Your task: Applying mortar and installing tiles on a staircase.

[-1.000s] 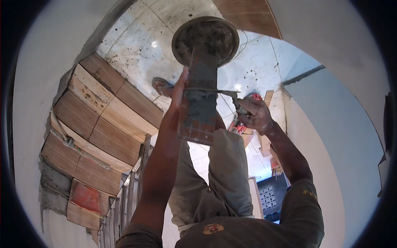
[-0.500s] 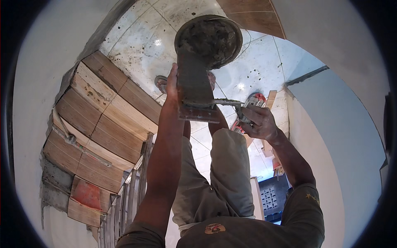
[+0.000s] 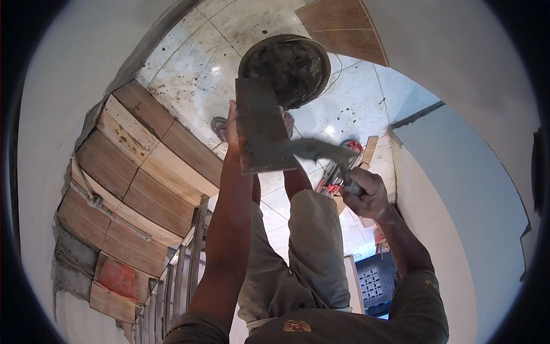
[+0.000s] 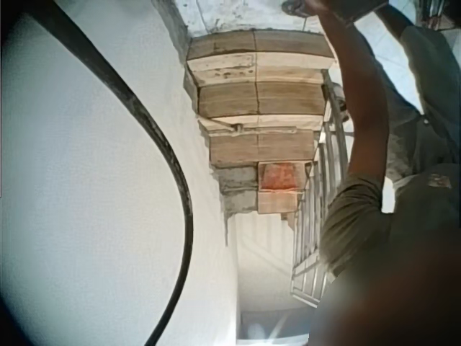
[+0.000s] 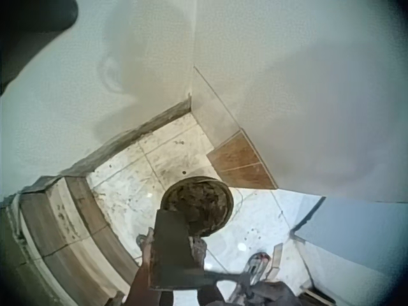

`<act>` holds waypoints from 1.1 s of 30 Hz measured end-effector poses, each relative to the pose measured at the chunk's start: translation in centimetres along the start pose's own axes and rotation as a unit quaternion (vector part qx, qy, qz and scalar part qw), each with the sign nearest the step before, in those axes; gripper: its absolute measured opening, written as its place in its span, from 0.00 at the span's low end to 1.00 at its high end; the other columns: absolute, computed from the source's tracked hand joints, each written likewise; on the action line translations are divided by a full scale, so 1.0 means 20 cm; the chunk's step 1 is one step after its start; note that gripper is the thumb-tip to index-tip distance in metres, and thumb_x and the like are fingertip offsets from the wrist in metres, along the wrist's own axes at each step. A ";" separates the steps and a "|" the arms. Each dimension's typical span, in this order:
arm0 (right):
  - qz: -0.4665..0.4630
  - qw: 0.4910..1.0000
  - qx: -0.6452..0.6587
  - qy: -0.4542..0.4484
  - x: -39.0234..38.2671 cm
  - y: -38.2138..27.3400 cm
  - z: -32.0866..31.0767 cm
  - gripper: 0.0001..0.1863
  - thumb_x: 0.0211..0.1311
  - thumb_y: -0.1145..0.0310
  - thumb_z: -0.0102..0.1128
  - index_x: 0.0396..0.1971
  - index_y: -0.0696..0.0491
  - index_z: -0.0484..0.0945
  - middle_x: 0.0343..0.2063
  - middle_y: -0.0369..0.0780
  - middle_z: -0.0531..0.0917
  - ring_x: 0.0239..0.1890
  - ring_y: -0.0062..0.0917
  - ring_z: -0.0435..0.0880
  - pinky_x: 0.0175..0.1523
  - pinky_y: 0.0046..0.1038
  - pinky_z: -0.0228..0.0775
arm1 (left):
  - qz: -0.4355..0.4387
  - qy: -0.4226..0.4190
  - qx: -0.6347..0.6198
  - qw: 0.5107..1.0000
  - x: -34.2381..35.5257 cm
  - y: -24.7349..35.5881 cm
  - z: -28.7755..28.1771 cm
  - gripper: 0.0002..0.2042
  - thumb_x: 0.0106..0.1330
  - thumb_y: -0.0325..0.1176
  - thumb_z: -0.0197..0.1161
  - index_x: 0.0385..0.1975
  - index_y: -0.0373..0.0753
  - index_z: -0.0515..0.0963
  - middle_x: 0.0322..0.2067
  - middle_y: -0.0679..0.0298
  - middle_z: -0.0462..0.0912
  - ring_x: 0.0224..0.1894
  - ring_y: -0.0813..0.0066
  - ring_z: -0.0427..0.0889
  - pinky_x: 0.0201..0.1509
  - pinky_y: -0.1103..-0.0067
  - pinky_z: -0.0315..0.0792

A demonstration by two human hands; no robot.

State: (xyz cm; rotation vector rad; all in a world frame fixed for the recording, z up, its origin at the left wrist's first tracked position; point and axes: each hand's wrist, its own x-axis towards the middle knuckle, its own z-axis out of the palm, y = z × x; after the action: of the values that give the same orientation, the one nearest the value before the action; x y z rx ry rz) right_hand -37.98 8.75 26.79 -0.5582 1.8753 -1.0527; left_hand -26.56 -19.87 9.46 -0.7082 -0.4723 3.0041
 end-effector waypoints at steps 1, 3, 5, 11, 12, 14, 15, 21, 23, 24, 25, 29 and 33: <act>-0.003 1.000 -0.002 0.003 0.01 0.01 0.00 0.18 0.56 0.79 0.68 0.49 0.59 0.80 0.26 0.40 0.80 0.24 0.26 0.81 0.31 0.28 0.73 | -0.004 0.000 0.034 0.999 0.01 0.00 0.03 0.40 0.79 0.66 0.40 0.70 0.31 0.66 0.59 0.41 0.78 0.59 0.47 0.81 0.63 0.57 0.78; 0.172 0.982 0.074 0.022 0.06 0.06 0.00 0.19 0.58 0.77 0.67 0.51 0.58 0.80 0.27 0.36 0.79 0.25 0.19 0.77 0.32 0.26 0.71 | -0.021 0.050 0.017 0.998 -0.01 -0.02 0.11 0.45 0.75 0.71 0.37 0.67 0.29 0.67 0.55 0.41 0.79 0.54 0.48 0.81 0.59 0.57 0.78; 0.187 0.979 0.060 0.053 0.14 0.15 -0.01 0.18 0.61 0.74 0.67 0.53 0.57 0.81 0.27 0.32 0.77 0.27 0.14 0.72 0.33 0.22 0.68 | -0.043 0.097 -0.004 0.994 0.00 -0.06 0.20 0.50 0.71 0.76 0.35 0.65 0.27 0.68 0.51 0.41 0.79 0.50 0.49 0.81 0.56 0.57 0.78; 0.190 0.973 0.081 0.107 0.44 0.39 0.06 0.18 0.61 0.72 0.67 0.52 0.56 0.81 0.26 0.31 0.75 0.28 0.14 0.70 0.35 0.22 0.67 | -0.070 0.139 0.059 0.986 -0.04 -0.08 0.24 0.50 0.72 0.76 0.34 0.67 0.26 0.67 0.53 0.42 0.78 0.51 0.50 0.81 0.54 0.58 0.79; 0.183 0.973 0.078 0.120 0.46 0.43 0.08 0.18 0.61 0.72 0.67 0.52 0.57 0.81 0.26 0.30 0.76 0.28 0.14 0.70 0.35 0.22 0.67 | -0.061 0.153 0.072 0.984 -0.04 -0.10 0.23 0.49 0.73 0.75 0.35 0.68 0.26 0.66 0.55 0.41 0.77 0.52 0.50 0.81 0.55 0.56 0.80; 0.157 0.975 0.086 0.133 0.49 0.46 0.14 0.18 0.61 0.71 0.66 0.51 0.56 0.81 0.26 0.33 0.77 0.27 0.16 0.71 0.35 0.24 0.69 | -0.049 0.169 0.086 0.981 -0.04 -0.11 0.23 0.49 0.73 0.75 0.36 0.68 0.27 0.66 0.56 0.40 0.77 0.53 0.49 0.81 0.56 0.55 0.80; 0.157 0.975 0.086 0.133 0.50 0.48 0.16 0.18 0.61 0.71 0.66 0.51 0.56 0.81 0.26 0.33 0.77 0.27 0.16 0.71 0.35 0.24 0.69 | -0.057 0.175 0.063 0.981 -0.04 -0.12 0.23 0.48 0.73 0.74 0.37 0.69 0.28 0.65 0.57 0.40 0.77 0.53 0.49 0.81 0.57 0.53 0.80; 0.150 0.963 -0.169 0.150 0.61 0.55 0.29 0.16 0.58 0.68 0.63 0.47 0.52 0.80 0.33 0.49 0.84 0.36 0.49 0.86 0.42 0.47 0.77 | -0.041 0.129 0.054 0.989 -0.10 -0.15 0.19 0.47 0.74 0.73 0.38 0.71 0.30 0.63 0.59 0.41 0.76 0.56 0.51 0.81 0.56 0.54 0.83; 0.206 0.951 -0.208 0.103 0.66 0.56 0.33 0.18 0.59 0.67 0.60 0.50 0.51 0.77 0.40 0.51 0.84 0.44 0.52 0.86 0.47 0.51 0.77 | -0.026 0.096 0.060 0.993 -0.10 -0.17 0.19 0.47 0.74 0.74 0.37 0.72 0.31 0.62 0.59 0.41 0.76 0.56 0.51 0.81 0.55 0.55 0.84; 0.206 0.943 -0.241 0.102 0.68 0.59 0.37 0.20 0.60 0.68 0.60 0.53 0.51 0.76 0.42 0.51 0.83 0.45 0.53 0.85 0.48 0.51 0.77 | -0.008 0.091 0.075 0.993 -0.11 -0.18 0.19 0.47 0.74 0.74 0.37 0.72 0.31 0.62 0.58 0.42 0.77 0.56 0.52 0.82 0.54 0.56 0.84; 0.207 0.934 -0.273 0.101 0.72 0.59 0.41 0.22 0.60 0.69 0.61 0.56 0.50 0.75 0.45 0.51 0.82 0.46 0.53 0.84 0.49 0.51 0.77 | 0.011 0.088 0.091 0.992 -0.13 -0.19 0.20 0.47 0.73 0.74 0.37 0.72 0.32 0.62 0.57 0.43 0.78 0.55 0.52 0.83 0.54 0.57 0.85; 0.193 0.946 -0.256 0.053 0.78 0.66 0.53 0.33 0.62 0.69 0.59 0.70 0.46 0.68 0.53 0.52 0.79 0.53 0.54 0.82 0.55 0.53 0.77 | 0.046 0.161 0.108 0.980 -0.22 -0.20 0.28 0.48 0.73 0.75 0.38 0.72 0.32 0.63 0.54 0.45 0.80 0.51 0.52 0.84 0.52 0.57 0.85; 0.050 0.969 -0.242 0.029 0.65 0.94 0.59 0.31 0.62 0.68 0.62 0.68 0.46 0.72 0.55 0.51 0.81 0.53 0.52 0.82 0.53 0.47 0.78 | 0.095 0.114 0.085 0.985 -0.35 -0.17 0.35 0.47 0.73 0.75 0.39 0.72 0.33 0.63 0.53 0.44 0.81 0.51 0.52 0.85 0.49 0.59 0.84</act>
State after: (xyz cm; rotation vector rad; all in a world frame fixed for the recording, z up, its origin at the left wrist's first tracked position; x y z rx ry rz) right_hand -33.65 4.24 1.83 -0.7060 2.1998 -0.5446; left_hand -23.53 -19.20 19.37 -1.1203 -0.1446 3.0278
